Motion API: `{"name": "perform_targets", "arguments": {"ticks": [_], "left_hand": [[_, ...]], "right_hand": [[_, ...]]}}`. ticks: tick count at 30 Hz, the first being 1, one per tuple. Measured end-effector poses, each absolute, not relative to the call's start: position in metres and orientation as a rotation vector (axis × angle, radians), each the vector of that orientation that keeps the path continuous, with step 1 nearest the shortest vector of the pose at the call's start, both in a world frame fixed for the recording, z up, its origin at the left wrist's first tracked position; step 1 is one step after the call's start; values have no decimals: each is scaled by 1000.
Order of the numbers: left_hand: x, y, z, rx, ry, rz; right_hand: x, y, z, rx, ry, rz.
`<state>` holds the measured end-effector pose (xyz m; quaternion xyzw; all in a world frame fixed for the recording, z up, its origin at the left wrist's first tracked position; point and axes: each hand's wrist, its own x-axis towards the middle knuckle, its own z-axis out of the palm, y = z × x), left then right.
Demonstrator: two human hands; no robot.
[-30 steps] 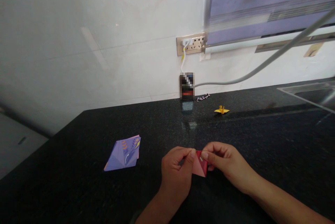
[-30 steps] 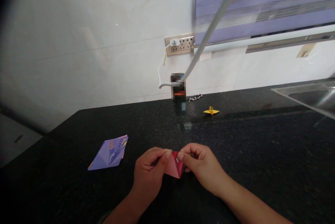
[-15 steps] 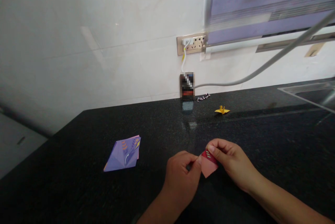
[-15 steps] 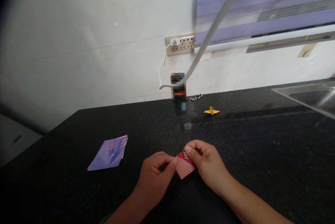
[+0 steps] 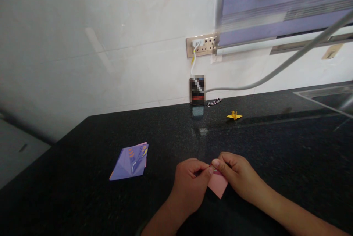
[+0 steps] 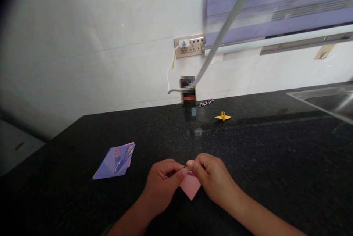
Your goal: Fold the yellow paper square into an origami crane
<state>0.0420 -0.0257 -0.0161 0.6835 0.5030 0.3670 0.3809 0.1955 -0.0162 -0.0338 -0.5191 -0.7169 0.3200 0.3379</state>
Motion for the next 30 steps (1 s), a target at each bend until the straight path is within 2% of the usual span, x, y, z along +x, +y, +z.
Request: {"name": "perform_targets", "arguments": {"ticks": [3, 13, 20, 23, 26, 30], "left_hand": [[42, -24, -16, 1646, 1262, 965], [35, -17, -22, 1398, 1222, 1056], [36, -16, -21, 1353, 1201, 1101], [37, -15, -23, 1277, 1182, 1116], [37, -15, -24, 1178, 1164, 1141], [38, -14, -22, 1097, 1139, 1157]], "right_hand": [[195, -15, -34, -1377, -1857, 842], [195, -14, -31, -1091, -1687, 1348], [199, -8, -37, -1310, -1834, 945], [201, -4, -42, -1362, -1811, 890], [201, -2, -43, -1299, -1716, 1039], [195, -4, -40, -1061, -1564, 1437]]}}
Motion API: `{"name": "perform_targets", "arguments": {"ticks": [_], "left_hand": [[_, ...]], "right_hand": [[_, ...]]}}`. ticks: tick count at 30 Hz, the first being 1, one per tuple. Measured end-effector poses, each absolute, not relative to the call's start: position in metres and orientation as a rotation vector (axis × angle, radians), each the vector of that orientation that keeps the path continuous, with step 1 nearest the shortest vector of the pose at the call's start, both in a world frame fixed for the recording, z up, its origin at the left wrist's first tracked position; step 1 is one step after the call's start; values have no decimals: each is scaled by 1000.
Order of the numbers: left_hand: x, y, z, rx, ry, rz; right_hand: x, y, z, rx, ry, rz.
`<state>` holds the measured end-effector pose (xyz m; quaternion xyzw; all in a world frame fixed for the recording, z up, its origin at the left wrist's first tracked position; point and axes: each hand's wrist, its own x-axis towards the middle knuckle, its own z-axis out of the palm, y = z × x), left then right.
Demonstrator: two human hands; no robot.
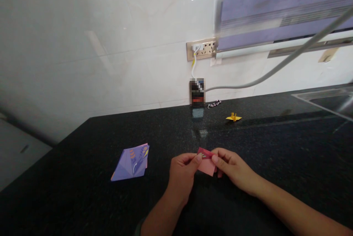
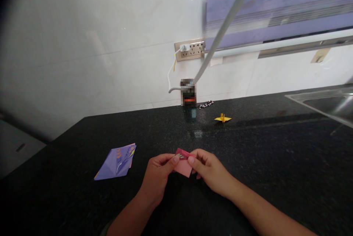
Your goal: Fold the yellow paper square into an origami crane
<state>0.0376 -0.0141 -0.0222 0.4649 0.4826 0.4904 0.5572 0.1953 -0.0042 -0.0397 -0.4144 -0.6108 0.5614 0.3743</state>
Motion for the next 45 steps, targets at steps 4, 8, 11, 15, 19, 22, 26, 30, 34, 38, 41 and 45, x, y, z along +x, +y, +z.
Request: {"name": "perform_targets", "arguments": {"ticks": [4, 8, 11, 15, 19, 22, 26, 30, 34, 38, 41, 45], "left_hand": [[37, -14, -20, 1121, 1114, 1151], [37, -13, -22, 1168, 1175, 1144], [37, -12, -22, 1082, 1174, 1140], [37, -12, -21, 989, 1015, 1083], [36, -14, -19, 998, 942, 1063], [35, -14, -19, 1008, 966, 1050], [35, -15, -18, 994, 937, 1056], [35, -15, -16, 993, 950, 1049], [37, -14, -15, 988, 997, 1055], [37, -12, -17, 1004, 1086, 1082], [37, -10, -20, 983, 1159, 1073], [36, -8, -23, 1008, 1213, 993]], "right_hand": [[190, -6, -42, -1028, -1386, 1519], [192, -2, -46, -1036, -1241, 1475], [194, -1, -47, -980, -1241, 1561], [193, -5, -45, -896, -1146, 1783], [192, -6, -42, -889, -1029, 1874], [193, -6, -41, -914, -1000, 1870], [193, -7, -40, -919, -983, 1858], [194, -6, -39, -916, -993, 1863], [194, -5, -40, -928, -1022, 1854], [194, -5, -43, -977, -1215, 1767], [196, -6, -44, -1087, -1434, 1497], [203, -7, -42, -1015, -1628, 1099]]}}
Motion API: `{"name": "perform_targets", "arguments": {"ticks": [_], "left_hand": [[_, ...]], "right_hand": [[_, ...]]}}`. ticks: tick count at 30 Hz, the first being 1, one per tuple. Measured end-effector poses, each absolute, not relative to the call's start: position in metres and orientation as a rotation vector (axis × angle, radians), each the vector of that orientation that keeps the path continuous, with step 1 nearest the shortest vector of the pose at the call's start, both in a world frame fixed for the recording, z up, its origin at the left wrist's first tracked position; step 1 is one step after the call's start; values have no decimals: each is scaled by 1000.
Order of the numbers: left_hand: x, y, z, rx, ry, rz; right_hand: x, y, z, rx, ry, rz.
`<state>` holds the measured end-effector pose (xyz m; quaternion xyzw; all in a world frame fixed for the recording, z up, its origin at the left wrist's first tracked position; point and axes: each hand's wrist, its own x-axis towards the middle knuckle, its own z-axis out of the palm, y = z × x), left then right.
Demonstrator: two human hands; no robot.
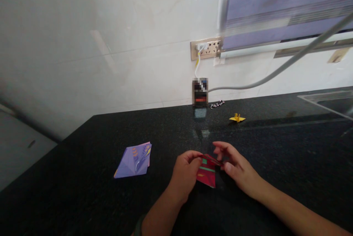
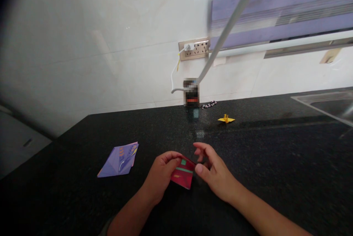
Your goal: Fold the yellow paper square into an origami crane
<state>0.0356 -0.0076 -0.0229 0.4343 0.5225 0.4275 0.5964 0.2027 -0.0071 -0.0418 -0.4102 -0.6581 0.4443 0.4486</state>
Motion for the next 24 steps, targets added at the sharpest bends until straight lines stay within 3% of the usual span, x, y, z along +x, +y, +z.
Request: {"name": "perform_targets", "arguments": {"ticks": [5, 16, 24], "left_hand": [[35, -9, -25, 1162, 1205, 911], [28, -9, -23, 945, 993, 902], [27, -8, -27, 900, 958, 900]], "right_hand": [[202, -8, -40, -1069, -1735, 1011], [195, -7, -36, -1009, -1276, 1487], [194, -9, -40, -1073, -1496, 1332]]}}
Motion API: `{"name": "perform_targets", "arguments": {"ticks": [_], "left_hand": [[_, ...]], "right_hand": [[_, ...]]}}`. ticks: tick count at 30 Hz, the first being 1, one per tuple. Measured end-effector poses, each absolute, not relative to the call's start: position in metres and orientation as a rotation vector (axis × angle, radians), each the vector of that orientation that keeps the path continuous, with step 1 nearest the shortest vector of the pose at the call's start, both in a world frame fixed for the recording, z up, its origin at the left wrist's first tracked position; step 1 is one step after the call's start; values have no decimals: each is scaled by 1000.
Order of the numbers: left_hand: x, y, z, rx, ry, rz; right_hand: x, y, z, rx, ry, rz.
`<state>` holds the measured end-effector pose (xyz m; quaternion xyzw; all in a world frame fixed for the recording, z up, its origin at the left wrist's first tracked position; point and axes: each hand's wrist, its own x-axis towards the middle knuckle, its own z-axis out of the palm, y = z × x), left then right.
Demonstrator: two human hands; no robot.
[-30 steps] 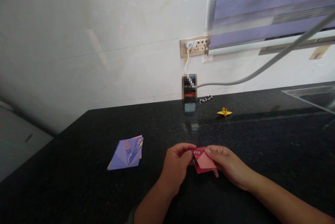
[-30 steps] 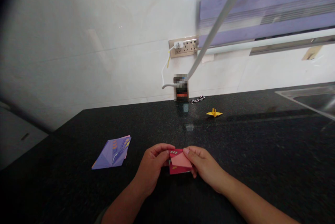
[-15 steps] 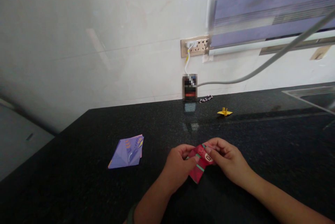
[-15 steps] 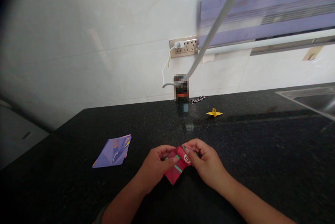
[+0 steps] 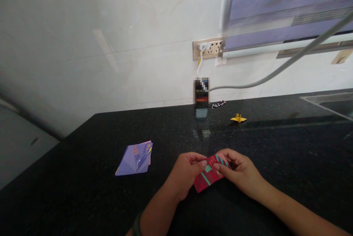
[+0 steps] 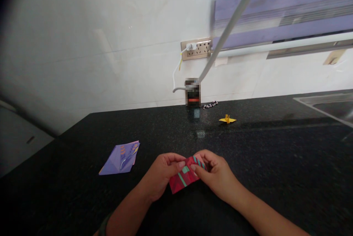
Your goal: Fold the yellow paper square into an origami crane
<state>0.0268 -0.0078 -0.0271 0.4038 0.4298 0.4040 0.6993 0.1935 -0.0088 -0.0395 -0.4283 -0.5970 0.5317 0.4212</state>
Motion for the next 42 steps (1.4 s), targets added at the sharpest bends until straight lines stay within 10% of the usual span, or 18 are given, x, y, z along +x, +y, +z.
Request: {"name": "perform_targets", "arguments": {"ticks": [19, 42], "left_hand": [[21, -5, -22, 821, 919, 925], [17, -2, -20, 739, 928, 904]], "right_hand": [[218, 4, -37, -704, -2339, 294], [216, 2, -21, -679, -2532, 346]]}}
